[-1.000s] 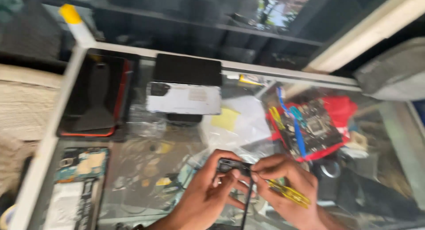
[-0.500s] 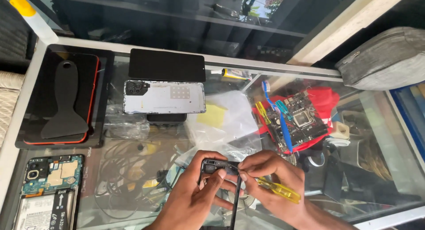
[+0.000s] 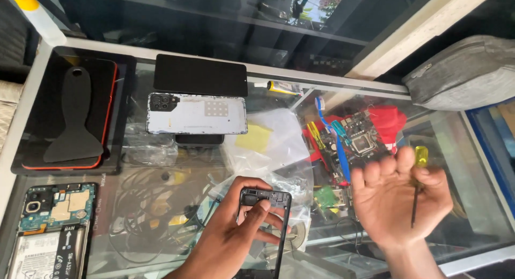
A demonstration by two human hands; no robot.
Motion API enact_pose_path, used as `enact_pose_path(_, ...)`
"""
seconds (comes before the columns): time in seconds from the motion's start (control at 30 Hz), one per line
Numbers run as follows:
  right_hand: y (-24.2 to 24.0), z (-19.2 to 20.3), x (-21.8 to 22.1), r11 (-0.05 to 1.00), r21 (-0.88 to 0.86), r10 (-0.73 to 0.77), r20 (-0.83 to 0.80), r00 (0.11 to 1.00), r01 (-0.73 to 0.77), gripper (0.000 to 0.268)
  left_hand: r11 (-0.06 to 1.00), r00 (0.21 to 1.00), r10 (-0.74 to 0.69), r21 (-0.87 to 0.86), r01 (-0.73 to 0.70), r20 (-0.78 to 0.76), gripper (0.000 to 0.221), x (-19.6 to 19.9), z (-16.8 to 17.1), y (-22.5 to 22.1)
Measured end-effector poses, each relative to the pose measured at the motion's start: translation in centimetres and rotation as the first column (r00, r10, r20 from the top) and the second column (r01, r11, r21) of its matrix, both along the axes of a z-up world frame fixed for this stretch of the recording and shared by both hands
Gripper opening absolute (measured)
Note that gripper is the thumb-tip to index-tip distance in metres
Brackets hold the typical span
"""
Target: Disassembling a smartphone to repair or replace internal components using a screwdriver and prying tools.
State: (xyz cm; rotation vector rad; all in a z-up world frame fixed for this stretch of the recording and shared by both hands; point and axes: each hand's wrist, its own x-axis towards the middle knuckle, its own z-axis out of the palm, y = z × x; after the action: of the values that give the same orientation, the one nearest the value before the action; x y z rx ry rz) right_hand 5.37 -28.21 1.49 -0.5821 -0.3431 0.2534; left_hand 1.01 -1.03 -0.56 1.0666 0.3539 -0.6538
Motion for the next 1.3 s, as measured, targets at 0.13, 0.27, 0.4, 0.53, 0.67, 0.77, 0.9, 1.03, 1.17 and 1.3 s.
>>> enact_pose_path(0.13,0.6,0.4,-0.5,0.984,-0.113,-0.148,-0.052,0.988,0.141,0.041,1.0,1.0,-0.003,-0.012,0.003,-0.017,0.036,0.0,0.1,0.1)
enact_pose_path(0.27,1.6,1.2,-0.4,0.983,-0.183,-0.008,0.111,0.994,0.029,0.052,1.0,1.0,0.005,-0.01,-0.005,0.003,0.036,0.0,0.1,0.1)
enact_pose_path(0.4,3.6,0.8,-1.0,0.757,-0.523,-0.288,0.271,0.918,0.392,0.052,1.0,1.0,-0.001,-0.002,0.001,-0.027,0.036,0.0,0.1,0.0)
enact_pose_path(0.53,4.1,-0.4,-2.2,0.544,-0.727,-0.142,0.413,0.9,0.419,0.038,1.0,1.0,-0.003,0.019,0.002,0.007,0.033,0.1,0.0,0.0)
enact_pose_path(0.67,5.8,-0.7,-2.3,0.366,-0.755,0.063,0.604,0.795,0.544,0.031,0.999,1.0,-0.023,0.039,0.022,0.008,0.038,0.2,-0.2,0.0)
enact_pose_path(0.77,5.8,-1.5,-2.0,0.286,-0.733,0.134,0.669,0.731,0.617,0.014,0.999,0.992,-0.021,0.047,0.015,0.125,0.036,-0.2,-1.7,-0.2)
enact_pose_path(0.9,6.9,-1.9,-3.0,0.386,-0.756,-0.04,0.559,0.828,0.529,0.018,0.996,0.992,-0.034,0.082,0.023,0.124,0.038,-0.2,-2.1,-0.4)
enact_pose_path(1.03,7.4,-1.7,-2.7,0.235,-0.665,0.019,0.733,0.68,0.709,0.012,0.999,0.985,-0.014,0.043,0.006,0.17,0.038,-0.3,-3.0,-0.6)
enact_pose_path(1.17,8.0,-2.9,-3.3,0.123,-0.644,-0.087,0.751,0.655,0.755,0.016,0.998,0.984,-0.005,0.055,-0.005,0.179,0.035,-0.3,-3.3,-0.9)
enact_pose_path(1.3,8.5,-3.2,-3.2,0.077,-0.615,-0.07,0.782,0.62,0.784,0.02,0.99,0.995,-0.093,0.101,0.095,-0.022,0.036,0.4,-2.4,-0.7)
